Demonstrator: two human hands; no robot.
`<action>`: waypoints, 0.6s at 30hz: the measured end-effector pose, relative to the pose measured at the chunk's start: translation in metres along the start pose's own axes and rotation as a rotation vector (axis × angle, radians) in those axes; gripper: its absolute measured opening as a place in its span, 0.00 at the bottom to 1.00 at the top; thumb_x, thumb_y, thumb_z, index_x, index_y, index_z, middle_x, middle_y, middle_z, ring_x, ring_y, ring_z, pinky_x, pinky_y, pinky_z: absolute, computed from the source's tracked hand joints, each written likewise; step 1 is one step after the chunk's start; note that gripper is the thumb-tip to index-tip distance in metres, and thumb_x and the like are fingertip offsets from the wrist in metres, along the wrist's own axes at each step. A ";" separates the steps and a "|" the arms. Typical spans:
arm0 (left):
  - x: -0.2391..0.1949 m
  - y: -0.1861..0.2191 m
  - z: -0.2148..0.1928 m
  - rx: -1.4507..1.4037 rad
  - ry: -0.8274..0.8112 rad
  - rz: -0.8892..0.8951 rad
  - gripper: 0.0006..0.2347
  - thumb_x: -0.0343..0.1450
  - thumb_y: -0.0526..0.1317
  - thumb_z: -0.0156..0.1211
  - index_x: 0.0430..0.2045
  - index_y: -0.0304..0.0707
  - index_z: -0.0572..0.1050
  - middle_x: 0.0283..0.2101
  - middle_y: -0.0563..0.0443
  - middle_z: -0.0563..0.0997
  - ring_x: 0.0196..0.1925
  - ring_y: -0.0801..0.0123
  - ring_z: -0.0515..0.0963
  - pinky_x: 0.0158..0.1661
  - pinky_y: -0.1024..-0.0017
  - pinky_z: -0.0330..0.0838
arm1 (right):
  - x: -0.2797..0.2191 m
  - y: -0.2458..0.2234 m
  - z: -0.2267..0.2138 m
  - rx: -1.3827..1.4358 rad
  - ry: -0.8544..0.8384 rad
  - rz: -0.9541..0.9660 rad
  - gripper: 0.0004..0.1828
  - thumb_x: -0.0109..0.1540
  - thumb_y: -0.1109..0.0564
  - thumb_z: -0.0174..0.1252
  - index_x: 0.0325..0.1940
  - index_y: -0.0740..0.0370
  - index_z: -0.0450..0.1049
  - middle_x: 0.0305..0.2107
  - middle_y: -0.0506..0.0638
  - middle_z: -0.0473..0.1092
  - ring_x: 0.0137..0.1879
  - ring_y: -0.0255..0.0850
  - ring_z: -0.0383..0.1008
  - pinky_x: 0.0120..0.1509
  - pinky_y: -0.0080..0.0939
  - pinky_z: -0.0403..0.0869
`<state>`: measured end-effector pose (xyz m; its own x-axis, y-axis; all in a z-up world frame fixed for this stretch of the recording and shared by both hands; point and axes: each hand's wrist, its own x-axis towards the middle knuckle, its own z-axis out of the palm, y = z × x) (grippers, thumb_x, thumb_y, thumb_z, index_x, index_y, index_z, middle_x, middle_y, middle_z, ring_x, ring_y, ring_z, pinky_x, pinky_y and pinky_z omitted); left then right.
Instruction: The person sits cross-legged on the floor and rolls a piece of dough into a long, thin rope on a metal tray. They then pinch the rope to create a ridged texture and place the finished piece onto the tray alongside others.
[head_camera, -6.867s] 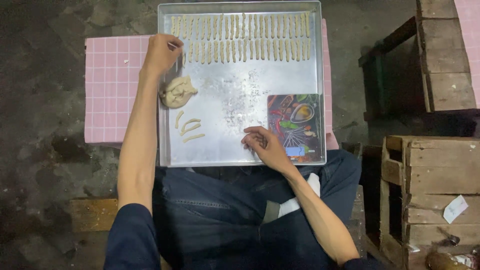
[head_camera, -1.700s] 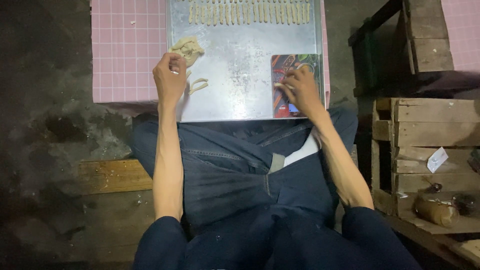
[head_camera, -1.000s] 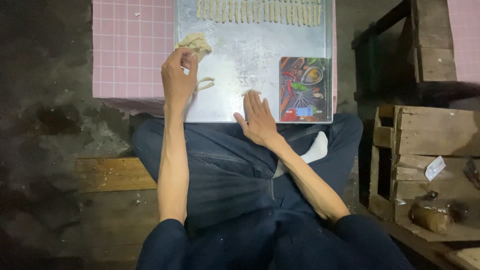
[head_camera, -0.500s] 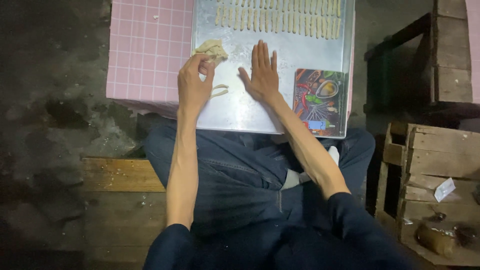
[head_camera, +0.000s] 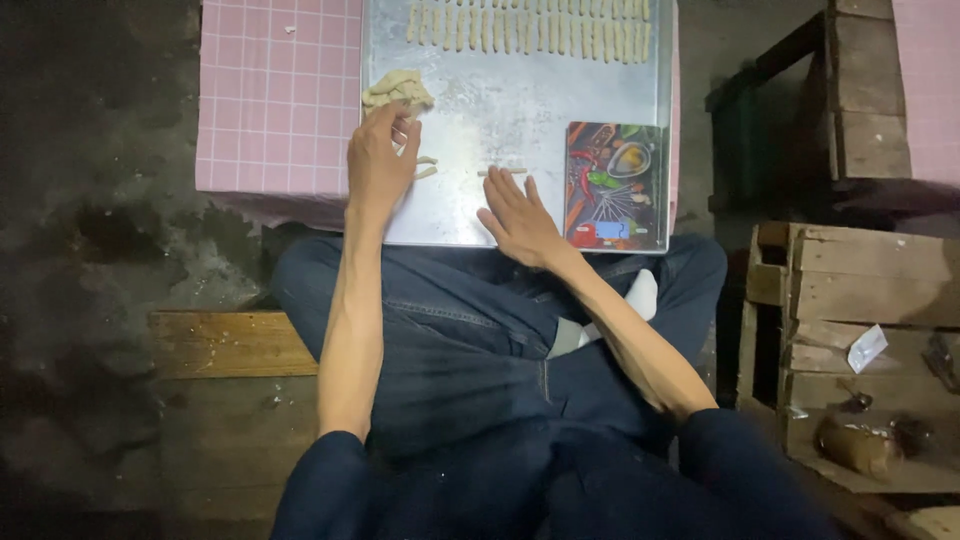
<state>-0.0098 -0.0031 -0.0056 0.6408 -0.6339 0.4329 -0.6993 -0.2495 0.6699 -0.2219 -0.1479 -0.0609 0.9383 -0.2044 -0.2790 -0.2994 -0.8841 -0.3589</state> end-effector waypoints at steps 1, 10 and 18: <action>-0.008 -0.002 0.015 0.000 -0.001 0.006 0.06 0.74 0.36 0.63 0.39 0.32 0.78 0.31 0.41 0.81 0.32 0.52 0.84 0.35 0.57 0.76 | -0.009 0.000 0.001 0.001 0.006 0.002 0.45 0.72 0.28 0.19 0.82 0.61 0.44 0.79 0.60 0.39 0.84 0.51 0.35 0.83 0.65 0.31; -0.088 0.111 0.101 0.221 -0.758 -0.182 0.30 0.74 0.41 0.52 0.69 0.15 0.54 0.75 0.20 0.51 0.80 0.39 0.46 0.76 0.55 0.35 | -0.061 0.027 -0.003 0.216 0.477 -0.083 0.29 0.75 0.51 0.45 0.74 0.76 0.59 0.70 0.75 0.55 0.78 0.64 0.52 0.79 0.70 0.45; -0.054 0.101 0.131 0.433 -0.803 -0.146 0.35 0.81 0.56 0.34 0.74 0.20 0.41 0.78 0.24 0.34 0.81 0.44 0.30 0.75 0.55 0.19 | -0.084 0.056 -0.015 0.391 0.733 -0.023 0.25 0.75 0.53 0.46 0.72 0.72 0.64 0.70 0.68 0.59 0.78 0.58 0.54 0.82 0.56 0.46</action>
<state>-0.1562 -0.0896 -0.0403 0.4334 -0.8518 -0.2943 -0.7900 -0.5162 0.3308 -0.3152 -0.1863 -0.0444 0.7794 -0.5297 0.3346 -0.1904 -0.7090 -0.6790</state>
